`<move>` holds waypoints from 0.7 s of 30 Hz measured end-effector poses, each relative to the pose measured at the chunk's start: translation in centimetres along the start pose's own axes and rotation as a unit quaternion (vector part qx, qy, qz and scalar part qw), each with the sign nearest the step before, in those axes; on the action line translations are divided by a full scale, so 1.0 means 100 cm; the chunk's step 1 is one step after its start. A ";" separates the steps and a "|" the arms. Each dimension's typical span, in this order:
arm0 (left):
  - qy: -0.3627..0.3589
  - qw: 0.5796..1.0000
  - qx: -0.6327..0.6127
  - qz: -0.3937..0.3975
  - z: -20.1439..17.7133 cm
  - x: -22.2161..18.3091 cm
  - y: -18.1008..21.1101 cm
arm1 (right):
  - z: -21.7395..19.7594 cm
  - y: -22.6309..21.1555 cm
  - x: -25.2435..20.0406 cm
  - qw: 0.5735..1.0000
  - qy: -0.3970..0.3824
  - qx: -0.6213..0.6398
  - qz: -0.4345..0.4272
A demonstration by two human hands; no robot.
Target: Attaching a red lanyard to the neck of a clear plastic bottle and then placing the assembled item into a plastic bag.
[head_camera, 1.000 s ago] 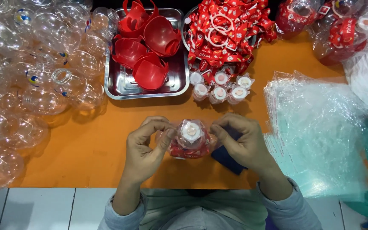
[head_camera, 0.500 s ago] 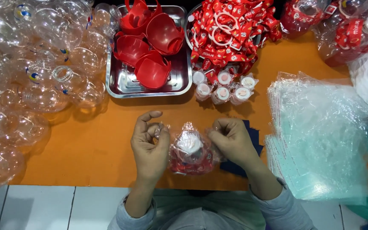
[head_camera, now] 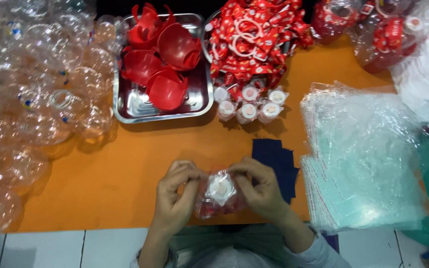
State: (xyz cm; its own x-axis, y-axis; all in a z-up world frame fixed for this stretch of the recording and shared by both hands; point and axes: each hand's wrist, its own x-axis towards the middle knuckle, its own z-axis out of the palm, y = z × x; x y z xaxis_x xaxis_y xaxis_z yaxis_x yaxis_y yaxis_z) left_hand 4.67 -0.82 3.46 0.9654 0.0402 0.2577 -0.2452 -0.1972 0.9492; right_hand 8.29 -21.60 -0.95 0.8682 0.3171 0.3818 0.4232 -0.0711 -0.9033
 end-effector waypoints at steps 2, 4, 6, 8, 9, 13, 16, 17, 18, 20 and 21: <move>-0.040 0.999 -0.006 0.013 -0.006 -0.006 0.004 | 0.004 0.003 -0.006 0.999 0.031 0.003 -0.023; -0.082 0.996 -0.013 0.023 -0.008 -0.013 0.007 | 0.007 0.005 -0.011 0.997 0.063 0.006 -0.044; -0.070 0.996 0.046 0.035 -0.006 -0.021 0.008 | 0.009 0.005 -0.013 0.994 0.078 -0.012 -0.075; -0.052 0.996 0.056 0.052 0.002 -0.028 -0.006 | 0.012 -0.001 -0.017 0.995 0.077 -0.018 -0.058; -0.027 0.995 0.067 0.067 0.006 -0.031 -0.012 | 0.014 -0.005 -0.019 0.997 0.069 -0.022 -0.042; 0.008 0.997 0.028 0.069 0.013 -0.039 -0.033 | 0.028 -0.016 -0.026 0.993 0.042 -0.078 -0.074; 0.025 0.994 0.020 0.100 0.017 -0.038 -0.031 | 0.032 -0.015 -0.032 0.994 0.013 -0.070 -0.079; 0.018 0.994 0.025 0.101 0.017 -0.037 -0.028 | 0.032 -0.013 -0.032 0.994 0.022 -0.072 -0.083; 0.013 0.994 0.032 0.106 0.017 -0.033 -0.025 | 0.032 -0.009 -0.030 0.993 0.030 -0.073 -0.092; 0.000 0.996 0.032 0.087 0.018 -0.033 -0.018 | 0.028 -0.007 -0.030 0.995 0.031 -0.051 -0.086; -0.009 0.997 0.032 0.065 0.019 -0.033 -0.015 | 0.026 -0.005 -0.030 0.996 0.027 -0.026 -0.079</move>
State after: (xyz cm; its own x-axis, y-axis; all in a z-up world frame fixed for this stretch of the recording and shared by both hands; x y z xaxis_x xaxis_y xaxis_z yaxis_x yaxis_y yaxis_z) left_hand 2.00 -2.51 0.87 0.9276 -0.0080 0.3735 -0.3624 -0.2626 0.8943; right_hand 4.81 -20.06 -2.16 0.8015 0.2767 0.5302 0.5676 -0.0728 -0.8201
